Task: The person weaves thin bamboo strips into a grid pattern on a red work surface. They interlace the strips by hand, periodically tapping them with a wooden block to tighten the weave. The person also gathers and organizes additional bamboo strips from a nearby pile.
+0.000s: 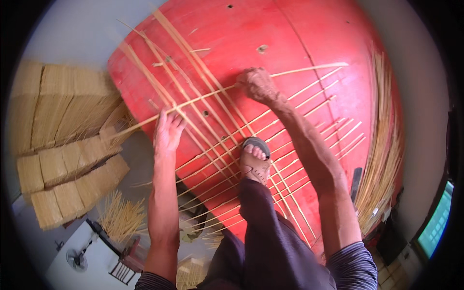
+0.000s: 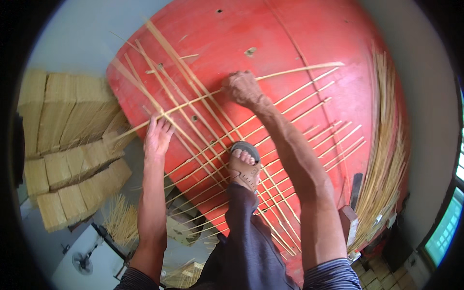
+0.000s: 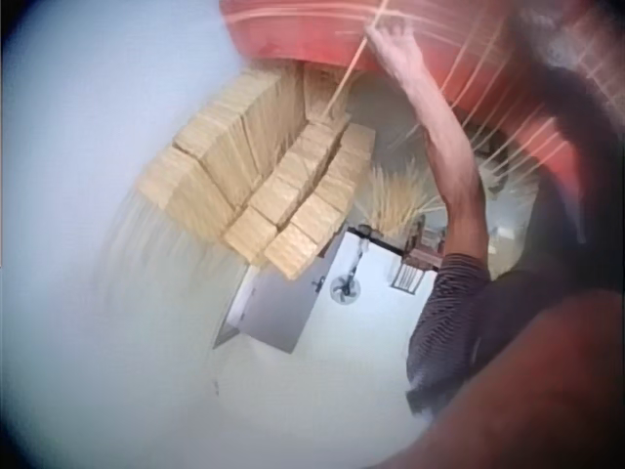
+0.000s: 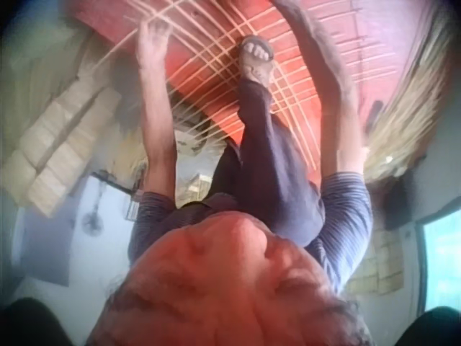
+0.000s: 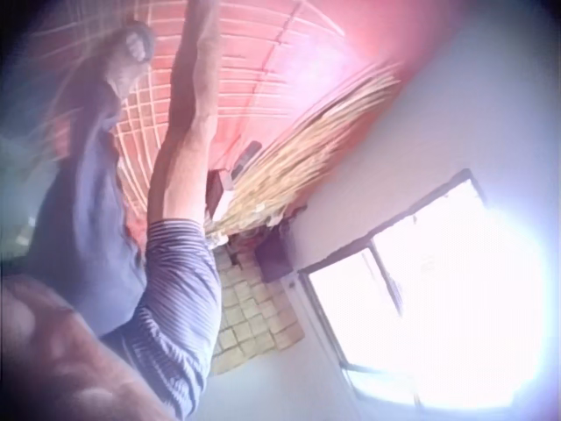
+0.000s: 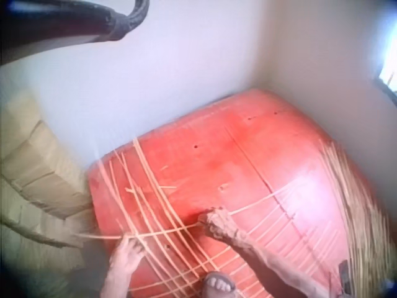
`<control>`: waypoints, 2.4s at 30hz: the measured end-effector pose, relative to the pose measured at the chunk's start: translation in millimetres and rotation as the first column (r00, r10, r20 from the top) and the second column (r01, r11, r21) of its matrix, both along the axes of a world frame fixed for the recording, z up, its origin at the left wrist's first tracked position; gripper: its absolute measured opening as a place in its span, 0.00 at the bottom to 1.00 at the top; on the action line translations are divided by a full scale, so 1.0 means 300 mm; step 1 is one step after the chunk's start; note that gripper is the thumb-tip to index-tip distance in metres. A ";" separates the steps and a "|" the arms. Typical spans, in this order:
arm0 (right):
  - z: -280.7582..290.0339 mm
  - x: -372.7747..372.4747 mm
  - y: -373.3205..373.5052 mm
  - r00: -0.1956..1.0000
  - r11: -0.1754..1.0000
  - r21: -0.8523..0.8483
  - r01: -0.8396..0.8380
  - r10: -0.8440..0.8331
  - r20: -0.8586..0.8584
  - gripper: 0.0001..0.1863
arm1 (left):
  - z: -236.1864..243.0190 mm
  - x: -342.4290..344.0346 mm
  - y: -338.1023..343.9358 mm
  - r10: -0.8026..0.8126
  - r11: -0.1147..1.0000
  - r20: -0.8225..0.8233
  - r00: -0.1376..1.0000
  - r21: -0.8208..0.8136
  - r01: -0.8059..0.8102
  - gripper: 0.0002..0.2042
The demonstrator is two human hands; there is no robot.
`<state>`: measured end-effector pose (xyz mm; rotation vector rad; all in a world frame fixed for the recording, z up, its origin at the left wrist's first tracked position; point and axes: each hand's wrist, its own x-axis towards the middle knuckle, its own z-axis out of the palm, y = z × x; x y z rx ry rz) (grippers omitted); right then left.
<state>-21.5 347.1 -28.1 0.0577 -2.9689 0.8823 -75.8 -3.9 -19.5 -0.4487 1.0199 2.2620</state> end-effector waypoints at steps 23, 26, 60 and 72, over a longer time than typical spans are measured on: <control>0.019 0.213 0.391 0.807 0.701 0.434 0.566 -0.578 -0.120 0.25 | -0.068 0.199 -0.098 0.046 0.878 0.287 0.957 -0.468 0.098 0.19; 0.002 0.224 0.394 0.824 0.723 0.409 0.556 -0.543 -0.161 0.26 | -0.059 0.198 -0.096 0.063 0.870 0.283 0.957 -0.485 0.086 0.19; 0.023 0.270 -0.124 0.984 0.986 -0.129 0.102 -0.119 -0.134 0.06 | 0.049 0.399 -0.051 -0.712 0.269 -0.395 0.580 -0.917 -0.294 0.13; 0.097 0.249 -0.143 0.981 0.974 -0.121 0.189 -0.193 -0.020 0.07 | 0.067 0.303 -0.016 -0.627 0.228 -0.272 0.730 -0.960 -0.162 0.14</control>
